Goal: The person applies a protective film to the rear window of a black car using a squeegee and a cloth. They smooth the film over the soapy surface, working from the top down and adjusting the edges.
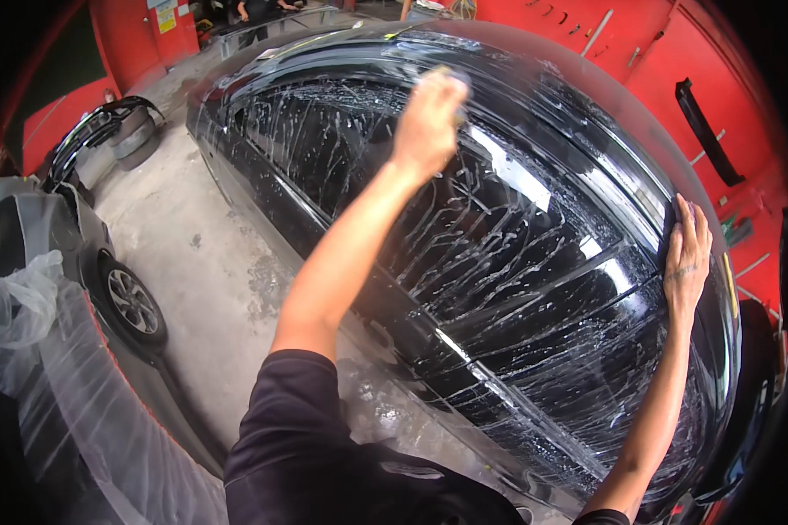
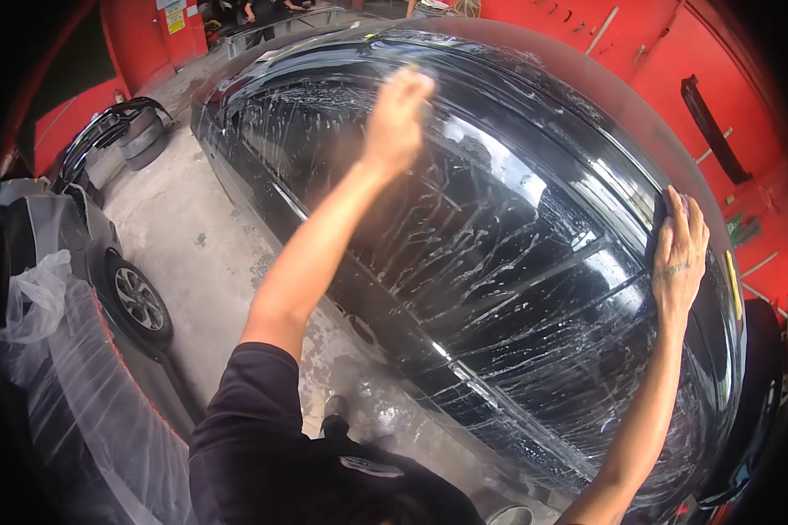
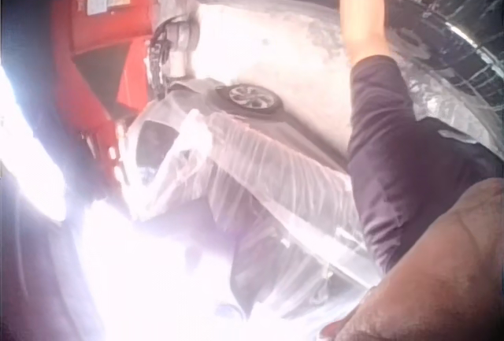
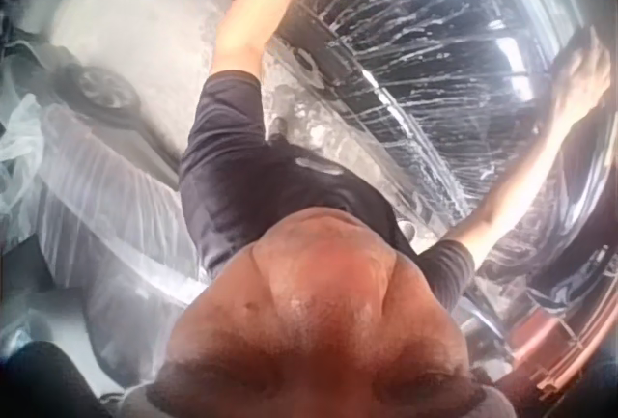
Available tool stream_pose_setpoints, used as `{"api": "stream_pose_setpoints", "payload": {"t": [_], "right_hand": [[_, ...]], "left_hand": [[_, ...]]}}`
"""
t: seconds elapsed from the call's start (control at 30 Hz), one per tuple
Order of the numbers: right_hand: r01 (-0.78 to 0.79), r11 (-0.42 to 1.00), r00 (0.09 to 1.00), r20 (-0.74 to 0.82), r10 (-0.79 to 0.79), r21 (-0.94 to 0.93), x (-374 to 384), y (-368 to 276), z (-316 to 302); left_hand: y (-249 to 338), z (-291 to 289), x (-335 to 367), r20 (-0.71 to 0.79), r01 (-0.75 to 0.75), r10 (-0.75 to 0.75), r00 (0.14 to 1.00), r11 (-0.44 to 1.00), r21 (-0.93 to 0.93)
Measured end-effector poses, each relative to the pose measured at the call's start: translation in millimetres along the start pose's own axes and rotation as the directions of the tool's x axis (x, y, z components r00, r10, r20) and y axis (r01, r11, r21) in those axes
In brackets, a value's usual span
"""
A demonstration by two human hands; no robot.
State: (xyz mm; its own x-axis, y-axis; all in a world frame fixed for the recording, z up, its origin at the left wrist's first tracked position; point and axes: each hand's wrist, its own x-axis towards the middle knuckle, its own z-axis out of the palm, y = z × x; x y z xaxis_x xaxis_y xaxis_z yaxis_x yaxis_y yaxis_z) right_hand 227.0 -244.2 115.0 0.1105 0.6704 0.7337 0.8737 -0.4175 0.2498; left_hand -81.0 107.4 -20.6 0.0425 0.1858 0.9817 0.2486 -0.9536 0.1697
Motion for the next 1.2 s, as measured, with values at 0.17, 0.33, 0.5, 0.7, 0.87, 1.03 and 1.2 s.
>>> {"api": "stream_pose_setpoints", "payload": {"t": [0.17, 0.33, 0.5, 0.7, 0.87, 1.03, 1.2], "right_hand": [[0.011, 1.000, 1.000, 0.000, -0.011, 0.006, 6.9, -10.0, 3.0], [0.014, 1.000, 1.000, -0.008, -0.014, -0.003, 3.6, -4.8, 1.0], [0.016, 1.000, 1.000, -0.010, -0.016, 0.001, 2.4, -6.8, -0.4], [0.023, 1.000, 1.000, -0.010, -0.023, 0.021, 8.6, -14.9, 1.8], [0.008, 1.000, 1.000, 0.003, -0.008, 0.000, 1.6, -4.5, -2.2], [-0.003, 1.000, 1.000, -0.016, 0.003, 0.004, 6.5, -14.8, -0.3], [-0.001, 1.000, 1.000, 0.013, 0.001, 0.005, 8.6, -21.9, -4.2]], "left_hand": [[-38.9, 1.3, -1.8, -0.191, 0.310, -0.282, 0.940, 0.940, 0.140], [67.3, 30.4, -16.7, 0.009, 0.063, -0.063, 0.998, 0.997, -0.044], [-75.2, -25.5, -3.1, -0.097, 0.172, -0.154, 0.983, 0.960, 0.222], [61.2, 15.8, 12.8, 0.057, -0.006, 0.002, 0.998, 0.996, 0.083], [65.1, 25.6, 12.0, 0.109, -0.142, 0.154, 0.982, 0.984, -0.106], [-49.2, -36.9, 0.7, 0.031, 0.213, -0.236, 0.971, 0.918, 0.335], [148.4, 51.1, -4.9, 0.097, -0.033, 0.037, 0.995, 0.998, -0.051]]}}
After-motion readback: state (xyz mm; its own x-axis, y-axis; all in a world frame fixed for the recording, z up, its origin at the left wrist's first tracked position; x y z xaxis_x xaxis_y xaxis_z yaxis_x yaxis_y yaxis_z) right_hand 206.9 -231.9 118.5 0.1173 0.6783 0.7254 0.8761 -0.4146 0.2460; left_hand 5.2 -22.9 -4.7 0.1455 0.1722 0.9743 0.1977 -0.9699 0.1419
